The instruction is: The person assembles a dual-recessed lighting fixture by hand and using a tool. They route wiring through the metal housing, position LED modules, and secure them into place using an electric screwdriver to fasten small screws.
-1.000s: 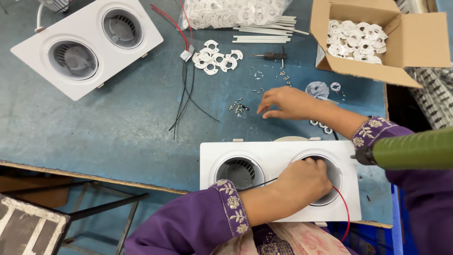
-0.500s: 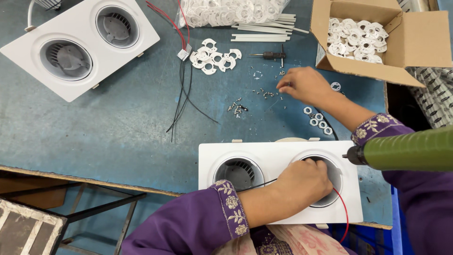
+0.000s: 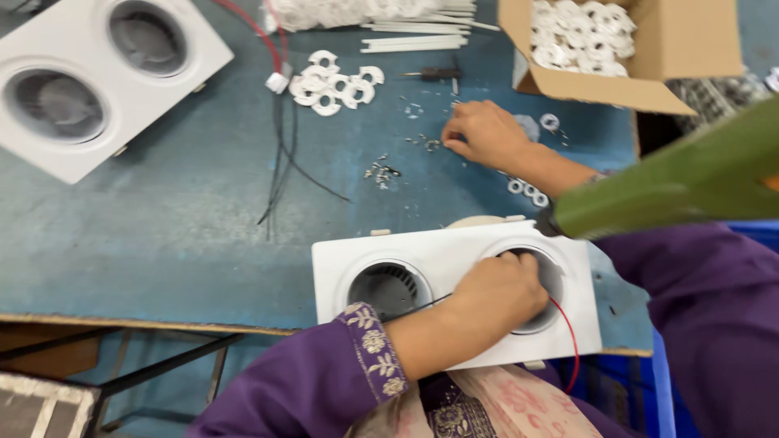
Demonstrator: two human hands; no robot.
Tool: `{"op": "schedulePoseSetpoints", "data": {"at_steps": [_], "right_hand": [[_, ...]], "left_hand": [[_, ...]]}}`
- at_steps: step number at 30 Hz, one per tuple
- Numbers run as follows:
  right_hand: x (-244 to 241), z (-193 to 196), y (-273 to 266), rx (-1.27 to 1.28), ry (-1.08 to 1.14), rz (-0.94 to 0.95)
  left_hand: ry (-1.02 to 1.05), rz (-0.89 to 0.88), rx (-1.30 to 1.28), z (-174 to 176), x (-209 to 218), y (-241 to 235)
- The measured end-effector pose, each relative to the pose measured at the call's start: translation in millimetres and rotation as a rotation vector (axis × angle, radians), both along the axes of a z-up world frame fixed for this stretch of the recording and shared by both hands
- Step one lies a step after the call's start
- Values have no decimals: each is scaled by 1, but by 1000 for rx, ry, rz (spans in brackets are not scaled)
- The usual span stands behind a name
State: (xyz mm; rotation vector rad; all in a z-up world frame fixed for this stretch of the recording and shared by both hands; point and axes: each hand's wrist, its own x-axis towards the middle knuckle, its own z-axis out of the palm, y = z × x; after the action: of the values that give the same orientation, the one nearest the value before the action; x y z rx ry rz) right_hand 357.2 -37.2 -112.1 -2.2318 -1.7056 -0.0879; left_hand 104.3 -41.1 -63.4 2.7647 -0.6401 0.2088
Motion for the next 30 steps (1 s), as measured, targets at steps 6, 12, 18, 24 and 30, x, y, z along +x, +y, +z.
{"op": "schedulePoseSetpoints", "data": {"at_steps": [6, 12, 18, 24, 30], "right_hand": [[2, 2, -4, 40, 93, -8], [-10, 44, -76, 254, 486, -153], [-82, 109, -197, 403, 601, -371], [-158, 132, -227, 152, 515, -457], [-184, 124, -197, 166, 138, -320]], "left_hand": [[-8, 15, 79, 2, -3, -1], [13, 1, 80, 5, -1, 5], [5, 1, 101, 4, 8, 10], [-9, -47, 91, 2, 14, 19], [-27, -41, 58, -1, 16, 18]]}}
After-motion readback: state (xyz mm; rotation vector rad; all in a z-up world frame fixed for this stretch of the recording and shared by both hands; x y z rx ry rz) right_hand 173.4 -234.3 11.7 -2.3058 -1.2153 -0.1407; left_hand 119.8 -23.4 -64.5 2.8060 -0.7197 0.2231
